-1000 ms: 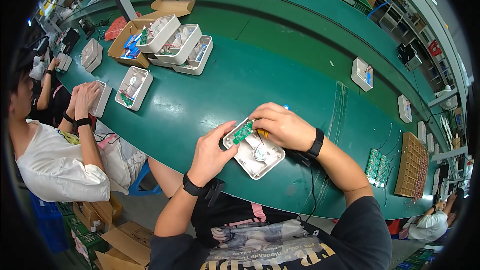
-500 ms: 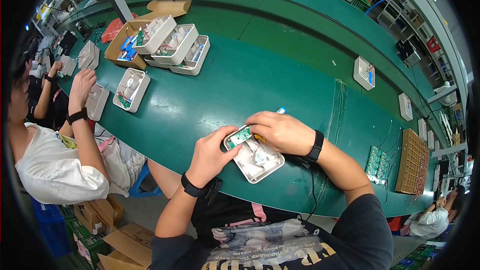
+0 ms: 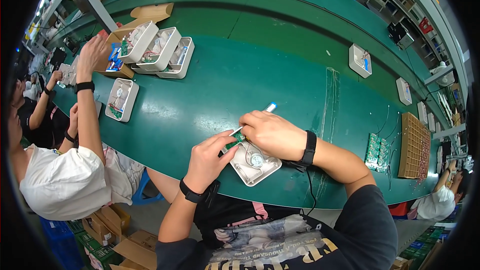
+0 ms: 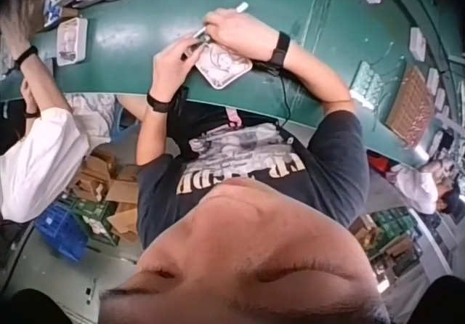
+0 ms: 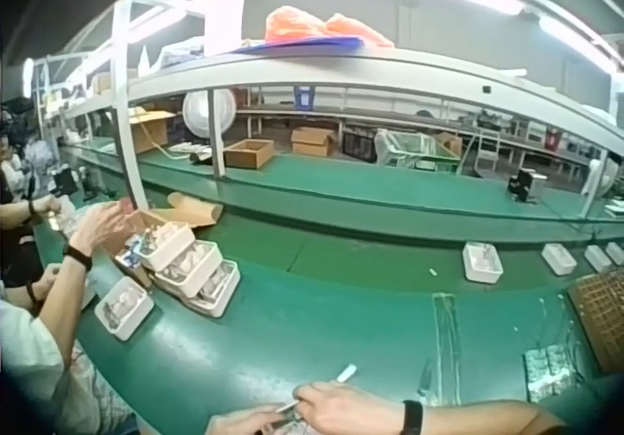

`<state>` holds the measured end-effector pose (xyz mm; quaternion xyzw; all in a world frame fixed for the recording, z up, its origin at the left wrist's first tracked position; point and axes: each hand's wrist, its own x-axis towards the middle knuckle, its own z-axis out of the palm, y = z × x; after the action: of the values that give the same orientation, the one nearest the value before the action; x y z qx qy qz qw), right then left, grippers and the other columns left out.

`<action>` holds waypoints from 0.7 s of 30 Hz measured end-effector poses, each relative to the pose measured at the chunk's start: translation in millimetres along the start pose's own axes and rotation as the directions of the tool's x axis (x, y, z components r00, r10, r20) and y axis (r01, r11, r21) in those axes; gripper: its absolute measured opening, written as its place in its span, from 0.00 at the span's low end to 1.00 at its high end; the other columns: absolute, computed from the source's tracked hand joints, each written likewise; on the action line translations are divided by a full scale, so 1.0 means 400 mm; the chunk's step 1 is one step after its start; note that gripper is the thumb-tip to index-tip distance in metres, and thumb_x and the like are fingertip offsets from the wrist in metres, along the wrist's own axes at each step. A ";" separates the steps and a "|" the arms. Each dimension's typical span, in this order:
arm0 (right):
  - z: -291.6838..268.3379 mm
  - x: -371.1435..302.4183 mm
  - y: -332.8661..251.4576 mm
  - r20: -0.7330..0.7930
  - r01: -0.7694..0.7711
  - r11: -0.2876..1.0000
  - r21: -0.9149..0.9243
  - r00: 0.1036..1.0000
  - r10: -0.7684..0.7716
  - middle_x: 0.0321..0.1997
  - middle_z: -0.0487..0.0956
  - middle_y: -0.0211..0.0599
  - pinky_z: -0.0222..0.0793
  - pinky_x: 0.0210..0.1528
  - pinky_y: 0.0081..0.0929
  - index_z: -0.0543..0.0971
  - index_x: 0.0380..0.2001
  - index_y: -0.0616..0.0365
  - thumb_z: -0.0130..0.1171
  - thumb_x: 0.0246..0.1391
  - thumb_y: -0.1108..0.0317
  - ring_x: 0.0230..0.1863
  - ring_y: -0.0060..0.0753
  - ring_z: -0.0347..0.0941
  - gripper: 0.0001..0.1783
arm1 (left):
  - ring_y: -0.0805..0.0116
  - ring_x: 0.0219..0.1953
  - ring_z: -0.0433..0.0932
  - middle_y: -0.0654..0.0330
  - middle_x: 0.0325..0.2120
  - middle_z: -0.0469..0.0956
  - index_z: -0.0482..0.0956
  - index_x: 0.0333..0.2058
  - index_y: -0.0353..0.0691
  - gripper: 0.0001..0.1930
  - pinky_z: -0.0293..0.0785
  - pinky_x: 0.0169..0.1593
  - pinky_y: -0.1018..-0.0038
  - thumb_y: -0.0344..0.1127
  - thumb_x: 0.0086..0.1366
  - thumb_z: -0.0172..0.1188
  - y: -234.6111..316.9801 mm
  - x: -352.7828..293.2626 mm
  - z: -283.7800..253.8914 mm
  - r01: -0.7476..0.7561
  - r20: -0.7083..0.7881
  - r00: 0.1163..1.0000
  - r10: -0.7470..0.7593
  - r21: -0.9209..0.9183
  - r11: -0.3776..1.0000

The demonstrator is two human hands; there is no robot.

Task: Assembling small electronic components onto a white base unit at a factory production station.

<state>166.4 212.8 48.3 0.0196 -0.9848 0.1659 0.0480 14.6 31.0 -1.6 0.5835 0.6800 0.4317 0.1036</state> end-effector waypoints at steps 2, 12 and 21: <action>0.011 0.000 0.004 -0.028 0.015 1.000 0.003 1.000 -0.015 0.53 0.80 0.45 0.76 0.59 0.40 0.82 0.40 0.65 0.61 0.54 0.74 0.55 0.48 0.78 0.10 | 0.54 0.44 0.90 0.49 0.48 0.88 0.86 0.42 0.35 0.11 0.87 0.46 0.66 0.27 0.60 0.74 0.001 0.001 0.000 0.012 -0.004 1.000 -0.012 -0.006 1.000; 0.023 0.002 0.021 0.015 -0.031 0.999 0.012 0.999 0.031 0.52 0.81 0.42 0.78 0.56 0.41 0.84 0.39 0.62 0.61 0.56 0.72 0.51 0.46 0.80 0.08 | 0.55 0.39 0.89 0.55 0.47 0.87 0.88 0.36 0.37 0.06 0.87 0.41 0.66 0.30 0.61 0.74 0.005 -0.002 -0.006 -0.077 0.012 0.997 0.076 0.160 0.984; -0.025 -0.004 0.108 -0.049 -0.080 0.977 0.195 0.995 0.091 0.55 0.81 0.41 0.75 0.61 0.41 0.87 0.42 0.57 0.65 0.54 0.71 0.57 0.47 0.77 0.12 | 0.56 0.30 0.84 0.56 0.34 0.83 0.88 0.32 0.36 0.04 0.81 0.34 0.65 0.29 0.62 0.73 0.006 -0.004 -0.041 -0.005 -0.039 0.999 0.014 0.241 0.970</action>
<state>166.5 256.8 43.4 -0.0228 -0.9622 0.2631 0.0669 6.2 21.6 9.6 0.5862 0.7266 0.3580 0.0162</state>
